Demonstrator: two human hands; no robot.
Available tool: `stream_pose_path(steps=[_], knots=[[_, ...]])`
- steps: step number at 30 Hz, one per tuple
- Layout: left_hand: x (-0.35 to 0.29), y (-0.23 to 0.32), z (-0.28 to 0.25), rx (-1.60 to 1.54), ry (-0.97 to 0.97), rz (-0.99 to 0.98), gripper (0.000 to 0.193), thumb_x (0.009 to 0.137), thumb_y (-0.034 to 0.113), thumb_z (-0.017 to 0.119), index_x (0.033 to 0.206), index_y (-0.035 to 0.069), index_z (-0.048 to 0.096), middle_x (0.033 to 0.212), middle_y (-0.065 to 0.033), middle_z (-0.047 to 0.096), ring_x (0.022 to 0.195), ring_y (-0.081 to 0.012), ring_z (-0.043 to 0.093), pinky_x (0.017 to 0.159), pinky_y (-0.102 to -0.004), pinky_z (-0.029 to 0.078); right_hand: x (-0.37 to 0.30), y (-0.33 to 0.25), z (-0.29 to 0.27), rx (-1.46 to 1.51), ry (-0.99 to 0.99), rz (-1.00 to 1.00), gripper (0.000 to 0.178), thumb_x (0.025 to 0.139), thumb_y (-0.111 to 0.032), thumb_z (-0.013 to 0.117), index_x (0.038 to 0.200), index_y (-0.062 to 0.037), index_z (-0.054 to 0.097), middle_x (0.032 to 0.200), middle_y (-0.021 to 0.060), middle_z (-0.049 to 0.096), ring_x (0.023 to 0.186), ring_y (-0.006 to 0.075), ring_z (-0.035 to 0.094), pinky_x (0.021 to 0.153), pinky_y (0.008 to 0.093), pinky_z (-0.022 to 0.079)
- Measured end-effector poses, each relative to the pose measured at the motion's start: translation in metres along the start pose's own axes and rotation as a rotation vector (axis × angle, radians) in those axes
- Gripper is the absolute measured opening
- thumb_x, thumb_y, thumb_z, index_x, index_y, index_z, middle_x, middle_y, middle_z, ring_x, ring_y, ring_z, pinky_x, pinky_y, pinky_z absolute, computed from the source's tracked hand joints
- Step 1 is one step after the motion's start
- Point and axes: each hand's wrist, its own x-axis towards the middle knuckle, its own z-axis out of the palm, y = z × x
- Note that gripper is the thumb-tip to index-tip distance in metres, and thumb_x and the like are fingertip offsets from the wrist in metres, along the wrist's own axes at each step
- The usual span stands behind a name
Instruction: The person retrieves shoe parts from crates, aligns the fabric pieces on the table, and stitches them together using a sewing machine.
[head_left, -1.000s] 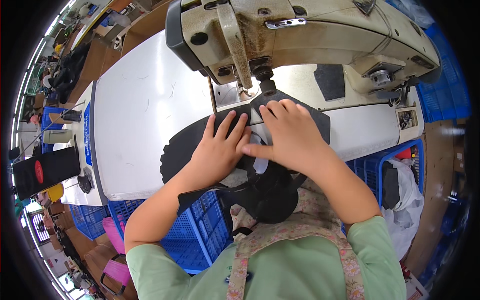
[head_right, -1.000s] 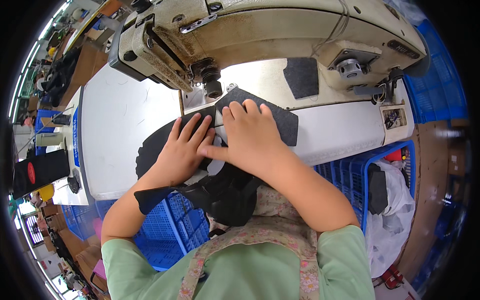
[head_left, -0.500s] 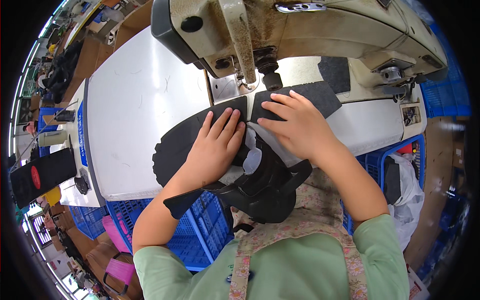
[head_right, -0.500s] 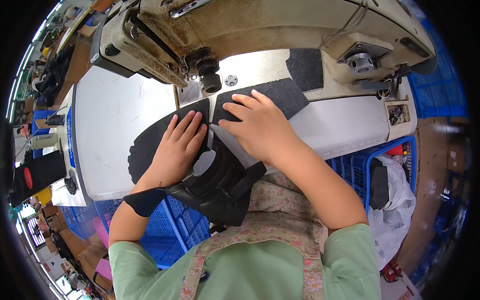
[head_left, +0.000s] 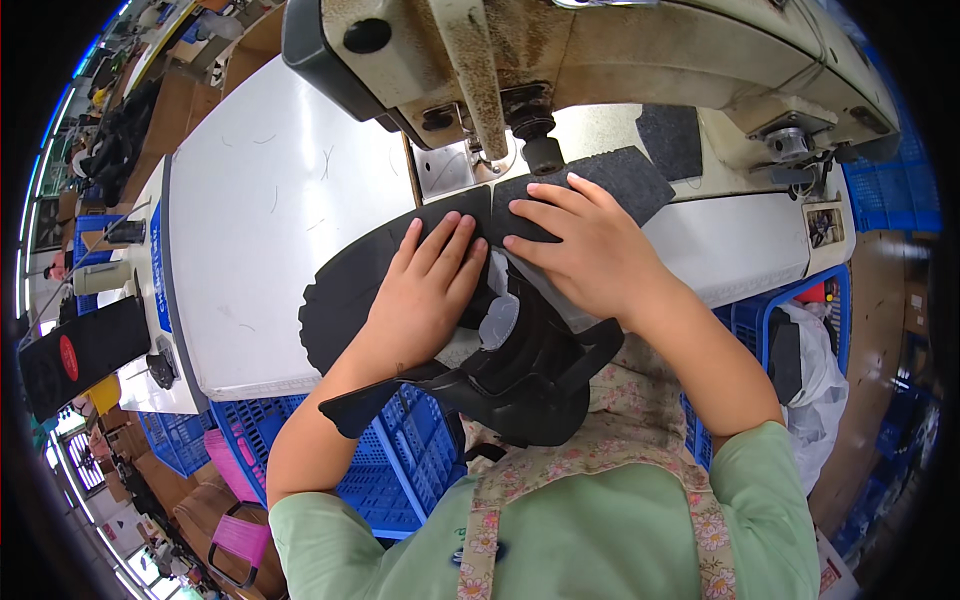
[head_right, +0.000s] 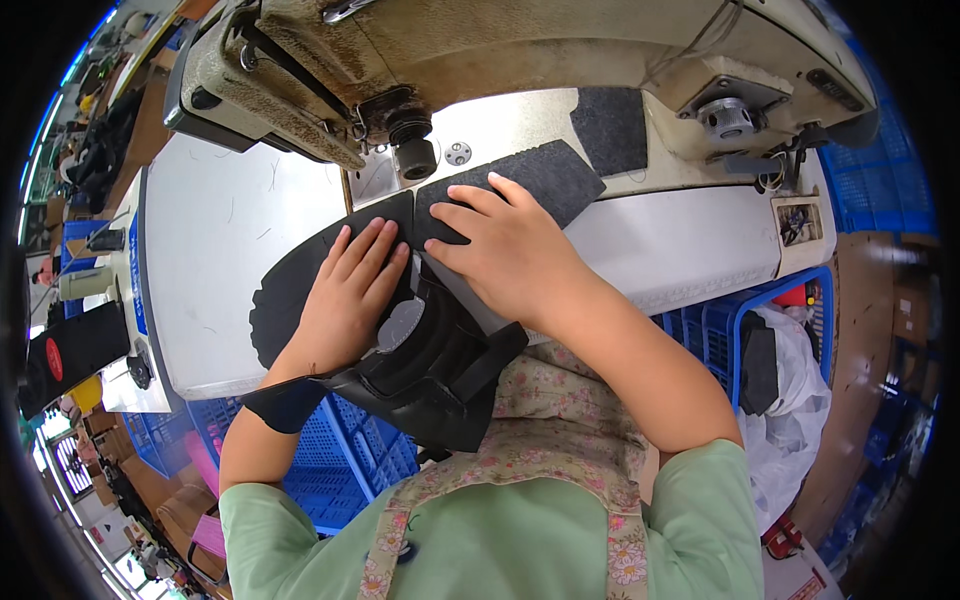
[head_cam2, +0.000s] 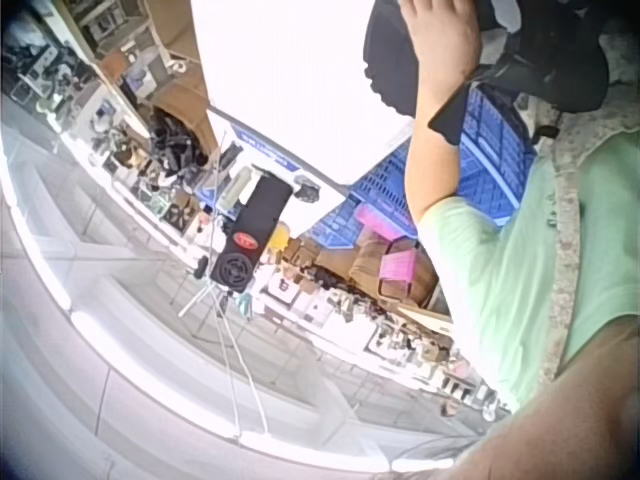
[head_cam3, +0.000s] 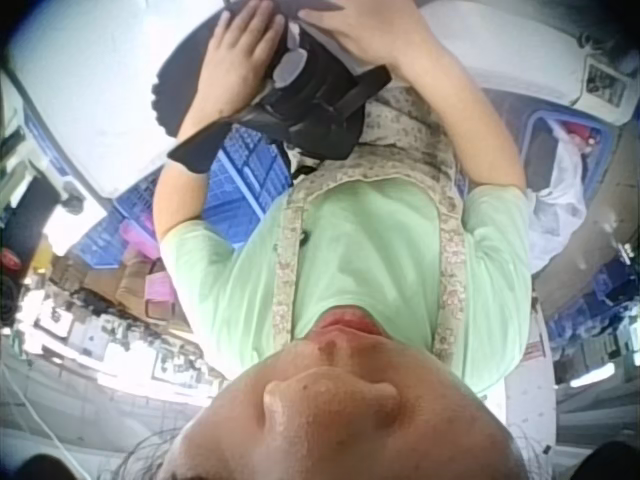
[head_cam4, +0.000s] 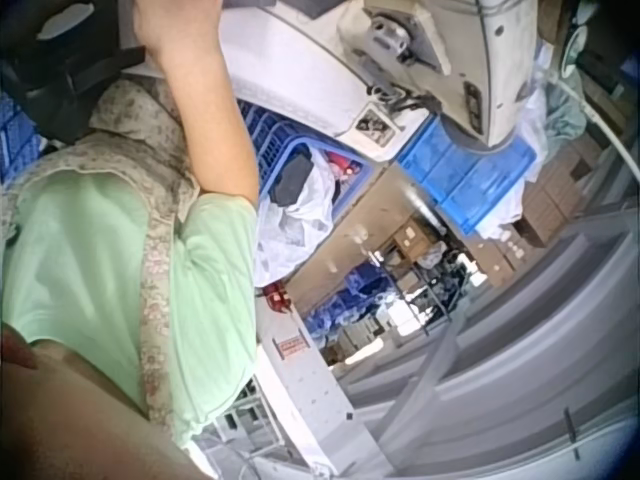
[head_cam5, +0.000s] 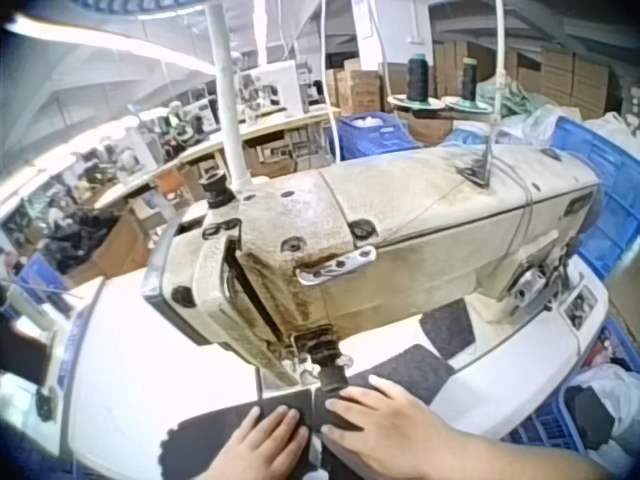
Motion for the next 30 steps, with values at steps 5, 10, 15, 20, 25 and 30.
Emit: stream_pose_path(steps=[5,10,15,20,25,30], knots=[[0.001,-0.001,-0.002,0.009,-0.005,0.013,0.058,0.073,0.003,0.058,0.13,0.002,0.05,0.142,-0.0181,0.042,0.134,-0.0324,0.038,0.111,-0.0498,0.029,0.001,0.002,0.001,0.002,0.005,-0.008,0.026,0.08,-0.014,0.062,0.104,-0.0171,0.071,0.123,0.0048,0.059,0.124,0.0247,0.047,0.106,0.0473,0.035],[0.011,-0.001,-0.012,0.035,-0.025,0.069,0.053,0.073,0.004,0.059,0.125,0.0,0.052,0.144,-0.0173,0.04,0.136,-0.0326,0.035,0.11,-0.0508,0.028,0.001,0.003,0.005,0.001,0.03,-0.018,0.025,0.081,-0.016,0.061,0.103,-0.0177,0.071,0.123,0.0051,0.059,0.123,0.0251,0.048,0.105,0.0472,0.036],[0.012,-0.001,-0.013,0.03,-0.079,0.049,0.047,0.077,0.007,0.056,0.124,-0.001,0.052,0.146,-0.0153,0.038,0.137,-0.034,0.032,0.11,-0.0516,0.028,0.001,0.003,0.006,-0.002,0.058,-0.004,0.022,0.081,-0.017,0.06,0.1,-0.0189,0.072,0.123,0.0055,0.06,0.122,0.0247,0.05,0.104,0.0471,0.037],[0.013,0.003,-0.014,0.073,-0.095,0.029,0.045,0.079,0.009,0.053,0.124,0.0,0.052,0.147,-0.0135,0.037,0.136,-0.034,0.032,0.109,-0.0516,0.03,0.006,0.015,0.006,0.034,0.041,-0.052,0.022,0.081,-0.017,0.061,0.099,-0.0196,0.072,0.124,0.0053,0.06,0.123,0.0234,0.05,0.103,0.0468,0.039],[0.022,-0.003,-0.012,0.151,-0.073,0.04,0.036,0.082,0.01,0.054,0.118,0.002,0.055,0.145,-0.0119,0.041,0.132,-0.0328,0.039,0.104,-0.0501,0.036,0.015,0.031,0.006,0.121,0.036,-0.117,0.022,0.079,-0.016,0.062,0.098,-0.0196,0.073,0.122,0.0062,0.062,0.12,0.0252,0.053,0.101,0.0466,0.041],[0.031,-0.011,-0.004,0.213,-0.008,0.038,0.031,0.084,0.012,0.055,0.113,0.004,0.057,0.143,-0.0104,0.044,0.129,-0.0307,0.043,0.1,-0.0476,0.042,0.025,0.039,0.004,0.124,0.027,-0.117,0.024,0.075,-0.013,0.063,0.096,-0.0177,0.074,0.117,0.0048,0.063,0.114,0.0259,0.055,0.098,0.0436,0.043]])
